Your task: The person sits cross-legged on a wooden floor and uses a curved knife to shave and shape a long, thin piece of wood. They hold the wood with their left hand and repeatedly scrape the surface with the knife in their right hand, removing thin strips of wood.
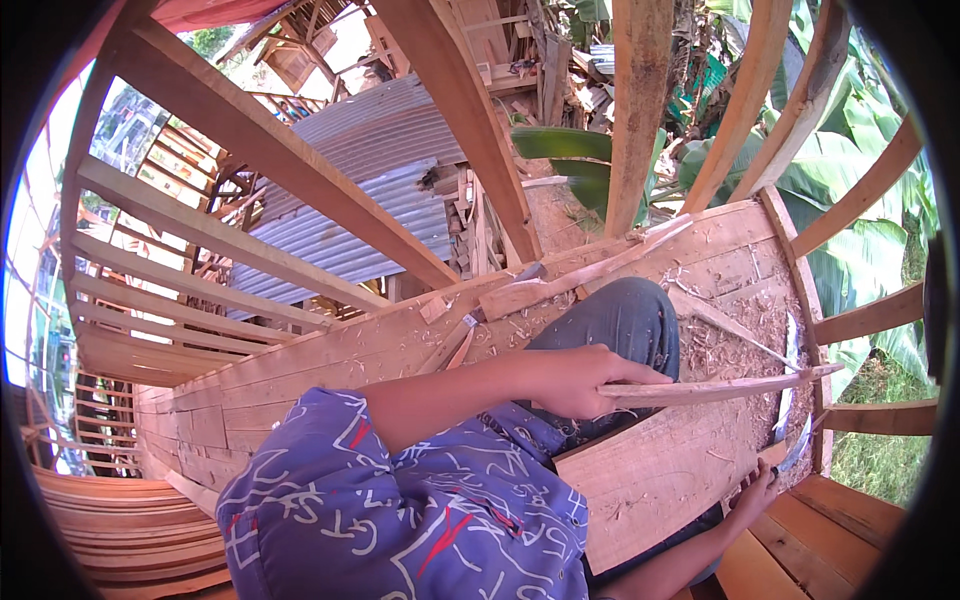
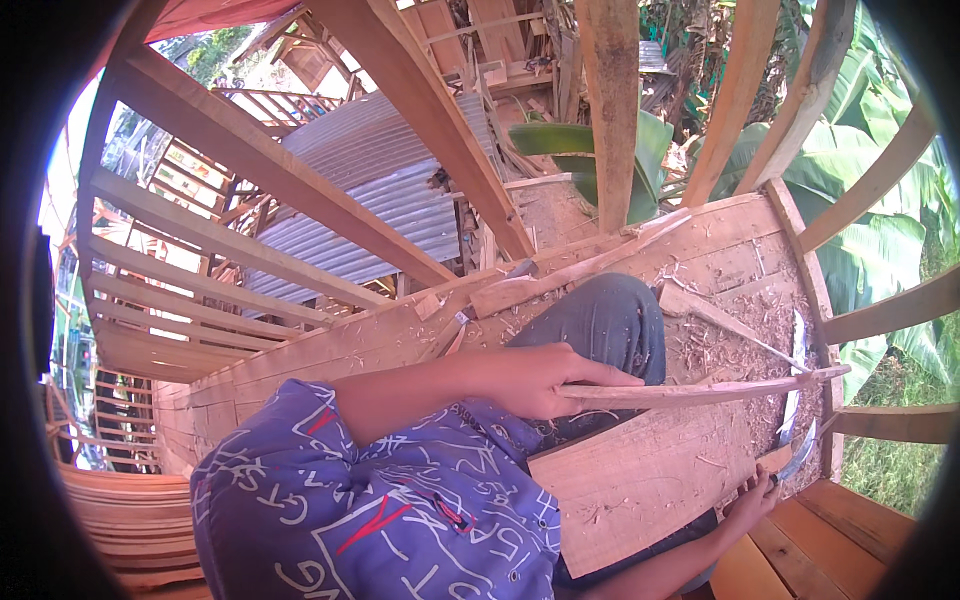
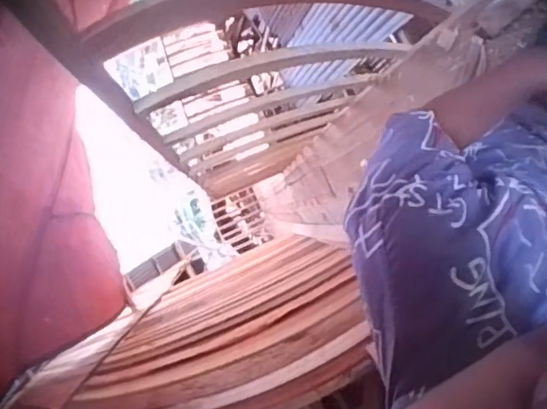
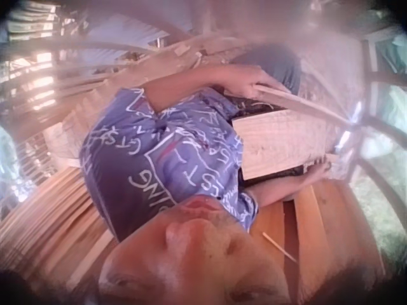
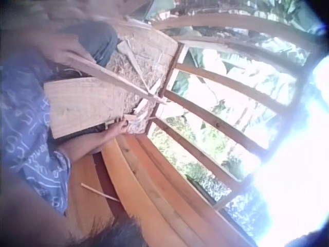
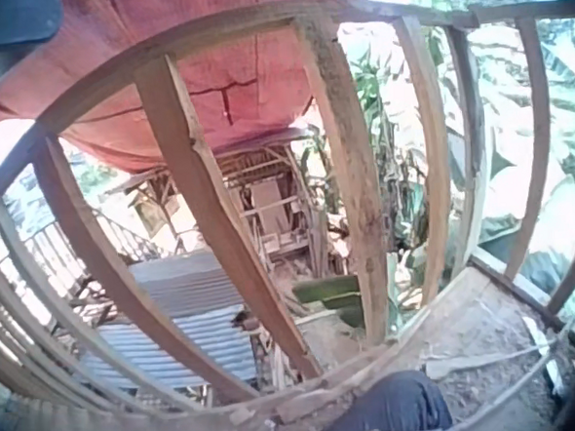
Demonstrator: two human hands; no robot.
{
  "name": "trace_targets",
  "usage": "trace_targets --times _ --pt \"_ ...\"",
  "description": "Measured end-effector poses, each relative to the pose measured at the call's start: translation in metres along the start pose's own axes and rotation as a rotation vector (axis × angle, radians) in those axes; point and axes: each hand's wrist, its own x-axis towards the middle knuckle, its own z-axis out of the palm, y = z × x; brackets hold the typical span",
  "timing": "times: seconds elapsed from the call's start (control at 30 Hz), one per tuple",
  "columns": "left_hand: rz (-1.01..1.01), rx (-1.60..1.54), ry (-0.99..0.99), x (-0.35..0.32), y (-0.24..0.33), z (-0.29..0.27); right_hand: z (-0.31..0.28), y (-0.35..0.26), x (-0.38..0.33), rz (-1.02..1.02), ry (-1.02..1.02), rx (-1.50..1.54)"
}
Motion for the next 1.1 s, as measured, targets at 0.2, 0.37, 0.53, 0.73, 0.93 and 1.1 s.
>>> trace_targets --times 0.2,0.37,0.53,0.73,0.93,1.1 --pt "0.208 0.016 0.143 -0.017 -0.038 -0.009 0.0 0.027 0.016 -0.103 -0.057 -0.012" --pt "0.07 -0.047 0.122 -0.026 -0.018 -0.007 -0.007 0.011 0.005 -0.087 -0.02 0.094" --pt "0.071 -0.496 0.102 -0.05 -0.009 -0.012 0.004 -0.032 -0.046 -0.351 0.181 -0.186" --pt "0.258 -0.372 0.26 -0.019 0.009 0.011 0.015 -0.069 -0.085 -0.318 0.322 -0.421" --pt "0.368 -0.364 0.314 -0.019 -0.001 0.022 0.029 -0.105 -0.135 -0.43 0.503 -0.421" --pt "0.3 -0.173 0.271 -0.034 0.006 0.017 0.025 -0.107 -0.138 -0.417 0.563 -0.417"
